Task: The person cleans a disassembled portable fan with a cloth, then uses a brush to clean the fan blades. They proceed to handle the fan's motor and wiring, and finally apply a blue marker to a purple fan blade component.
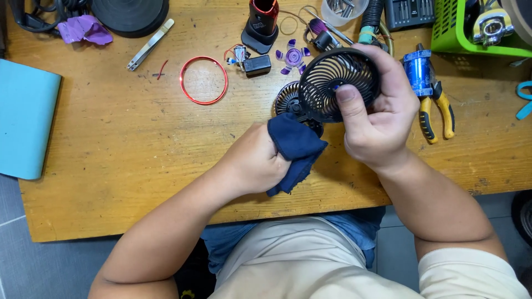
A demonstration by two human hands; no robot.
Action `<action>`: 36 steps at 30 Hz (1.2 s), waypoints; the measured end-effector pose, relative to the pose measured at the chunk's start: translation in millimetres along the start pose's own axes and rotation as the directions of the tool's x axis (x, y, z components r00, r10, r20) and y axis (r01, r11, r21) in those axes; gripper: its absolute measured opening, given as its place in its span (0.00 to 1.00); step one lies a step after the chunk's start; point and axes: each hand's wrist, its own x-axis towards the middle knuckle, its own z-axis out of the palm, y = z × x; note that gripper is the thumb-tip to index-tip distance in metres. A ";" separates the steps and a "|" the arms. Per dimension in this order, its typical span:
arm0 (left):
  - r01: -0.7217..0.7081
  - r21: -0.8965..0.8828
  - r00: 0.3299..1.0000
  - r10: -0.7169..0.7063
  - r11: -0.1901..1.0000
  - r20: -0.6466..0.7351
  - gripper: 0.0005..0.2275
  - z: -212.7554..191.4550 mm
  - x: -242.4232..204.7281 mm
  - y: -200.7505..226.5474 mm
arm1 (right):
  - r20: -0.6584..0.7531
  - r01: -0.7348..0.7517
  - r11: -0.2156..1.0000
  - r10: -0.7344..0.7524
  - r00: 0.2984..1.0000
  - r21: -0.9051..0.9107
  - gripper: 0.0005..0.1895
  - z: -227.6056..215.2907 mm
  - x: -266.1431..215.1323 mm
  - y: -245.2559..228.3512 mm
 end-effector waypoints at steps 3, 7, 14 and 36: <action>0.013 0.505 0.987 0.071 0.863 -0.146 0.22 -5.0 1.5 -19.4 | -0.025 0.049 0.997 -0.050 0.998 -0.055 0.24 -0.4 0.7 1.5; -0.113 0.242 0.991 0.127 0.964 -0.045 0.13 -6.8 -2.3 -43.3 | -0.105 0.100 0.991 -0.109 0.989 -0.086 0.24 -0.9 2.6 0.4; 0.143 -0.324 0.962 -0.054 0.935 0.268 0.20 -10.6 -7.3 -19.2 | 0.123 0.131 0.985 -0.116 0.986 -0.117 0.25 1.2 -4.0 -3.3; -0.495 0.379 0.863 0.494 0.782 0.108 0.30 -19.2 -10.1 -43.2 | -0.107 0.136 0.966 -0.163 0.981 -0.219 0.22 -4.7 11.3 2.0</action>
